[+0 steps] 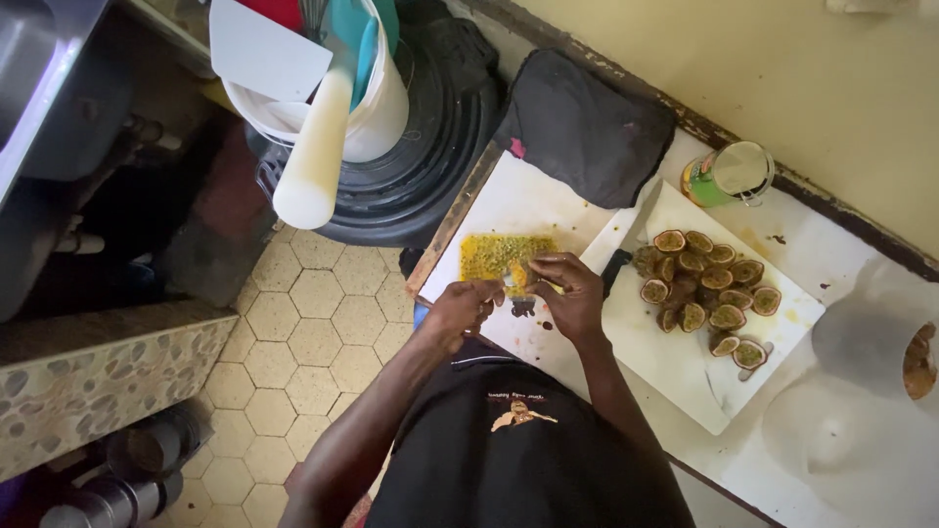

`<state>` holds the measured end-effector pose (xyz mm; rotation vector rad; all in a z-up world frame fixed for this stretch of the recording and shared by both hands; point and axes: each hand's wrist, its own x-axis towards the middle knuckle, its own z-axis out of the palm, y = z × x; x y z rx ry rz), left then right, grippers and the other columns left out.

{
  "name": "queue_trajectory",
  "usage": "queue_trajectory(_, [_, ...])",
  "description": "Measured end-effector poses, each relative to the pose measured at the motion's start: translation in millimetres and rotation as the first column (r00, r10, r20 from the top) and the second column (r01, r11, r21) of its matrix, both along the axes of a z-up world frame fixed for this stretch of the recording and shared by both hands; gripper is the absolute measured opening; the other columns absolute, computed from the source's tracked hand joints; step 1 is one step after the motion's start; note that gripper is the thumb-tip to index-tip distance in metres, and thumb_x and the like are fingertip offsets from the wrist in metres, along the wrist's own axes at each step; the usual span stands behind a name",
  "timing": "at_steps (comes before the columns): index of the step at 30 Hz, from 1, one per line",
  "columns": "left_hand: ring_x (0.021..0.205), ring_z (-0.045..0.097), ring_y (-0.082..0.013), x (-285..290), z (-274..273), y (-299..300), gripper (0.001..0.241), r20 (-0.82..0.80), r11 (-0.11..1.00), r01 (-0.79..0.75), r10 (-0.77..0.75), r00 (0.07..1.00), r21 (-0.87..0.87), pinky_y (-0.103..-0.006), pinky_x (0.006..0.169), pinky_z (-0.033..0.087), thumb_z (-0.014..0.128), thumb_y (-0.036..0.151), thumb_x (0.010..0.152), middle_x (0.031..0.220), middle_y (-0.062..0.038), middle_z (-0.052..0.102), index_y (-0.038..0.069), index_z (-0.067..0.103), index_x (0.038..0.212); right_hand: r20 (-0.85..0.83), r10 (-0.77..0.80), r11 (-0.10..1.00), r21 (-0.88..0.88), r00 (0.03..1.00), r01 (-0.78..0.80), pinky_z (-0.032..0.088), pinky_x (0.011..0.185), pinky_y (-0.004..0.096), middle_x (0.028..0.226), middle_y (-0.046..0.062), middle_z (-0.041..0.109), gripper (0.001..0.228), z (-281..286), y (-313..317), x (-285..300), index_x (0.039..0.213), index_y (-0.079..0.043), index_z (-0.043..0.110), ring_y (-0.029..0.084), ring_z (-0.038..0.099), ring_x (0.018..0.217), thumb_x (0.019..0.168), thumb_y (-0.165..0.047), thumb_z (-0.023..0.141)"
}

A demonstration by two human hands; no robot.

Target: Scooping pulp from halved passion fruits using a spoon

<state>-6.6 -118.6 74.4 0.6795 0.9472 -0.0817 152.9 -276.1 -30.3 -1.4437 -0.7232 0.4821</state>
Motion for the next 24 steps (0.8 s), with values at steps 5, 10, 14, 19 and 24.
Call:
queue_trajectory(5, [0.043, 0.035, -0.0027, -7.0, -50.9, -4.4, 0.023, -0.063, 0.999, -0.007, 0.009, 0.998, 0.031, -0.0173, 0.034, 0.028, 0.073, 0.027, 0.103, 0.061, 0.009, 0.038, 0.010, 0.071, 0.087, -0.111, -0.046, 0.996, 0.067, 0.993, 0.054, 0.073, 0.093, 0.045, 0.121, 0.018, 0.082, 0.043, -17.5, 1.5, -5.8, 0.132, 0.002, 0.083, 0.026, 0.081, 0.111, 0.091, -0.004, 0.097])
queue_trajectory(10, [0.053, 0.034, 0.0012, -6.9, -17.4, -12.9, 0.029, -0.013, 0.894, -0.044, 0.055, 0.998, 0.446, -0.0154, 0.047, 0.024, 0.074, 0.016, 0.103, 0.057, 0.008, 0.042, 0.005, 0.079, 0.077, -0.214, -0.041, 0.994, 0.094, 0.976, 0.062, 0.069, 0.098, 0.041, 0.124, 0.013, 0.078, 0.045, -44.6, -3.6, -12.7, 0.140, 0.005, 0.078, 0.014, 0.073, 0.109, 0.100, -0.012, 0.091])
queue_trajectory(14, [0.053, 0.040, -0.0029, -9.2, -58.1, -21.5, 0.031, 0.066, 0.779, 0.014, -0.071, 0.995, 0.627, -0.0184, 0.051, 0.029, 0.078, 0.016, 0.107, 0.054, 0.007, 0.052, 0.012, 0.082, 0.077, -0.252, -0.019, 0.995, 0.094, 0.968, 0.044, 0.063, 0.100, 0.039, 0.120, 0.011, 0.075, 0.047, -56.4, -8.2, -16.5, 0.143, 0.006, 0.076, 0.013, 0.070, 0.110, 0.103, -0.016, 0.089])
queue_trajectory(19, [0.060, 0.045, -0.0061, -13.2, -50.0, -13.9, 0.027, 0.044, 0.635, 0.043, -0.120, 0.992, 0.771, -0.0227, 0.057, 0.037, 0.083, 0.018, 0.103, 0.057, 0.006, 0.058, 0.018, 0.083, 0.076, -0.265, 0.006, 0.996, 0.085, 0.964, 0.017, 0.057, 0.106, 0.039, 0.128, 0.012, 0.075, 0.053, -41.9, -6.4, -12.9, 0.144, 0.002, 0.076, 0.014, 0.067, 0.114, 0.101, -0.026, 0.090])
queue_trajectory(24, [0.050, 0.057, -0.0205, -28.0, -44.0, 14.0, 0.036, -0.084, 0.323, 0.167, -0.258, 0.963, 0.932, -0.0343, 0.054, 0.043, 0.083, 0.036, 0.106, 0.054, -0.004, 0.058, 0.016, 0.077, 0.078, -0.277, -0.007, 0.993, 0.113, 0.961, 0.040, 0.062, 0.102, 0.039, 0.121, 0.015, 0.075, 0.053, -47.5, -7.9, -10.4, 0.143, 0.009, 0.075, 0.016, 0.073, 0.108, 0.101, -0.021, 0.089])
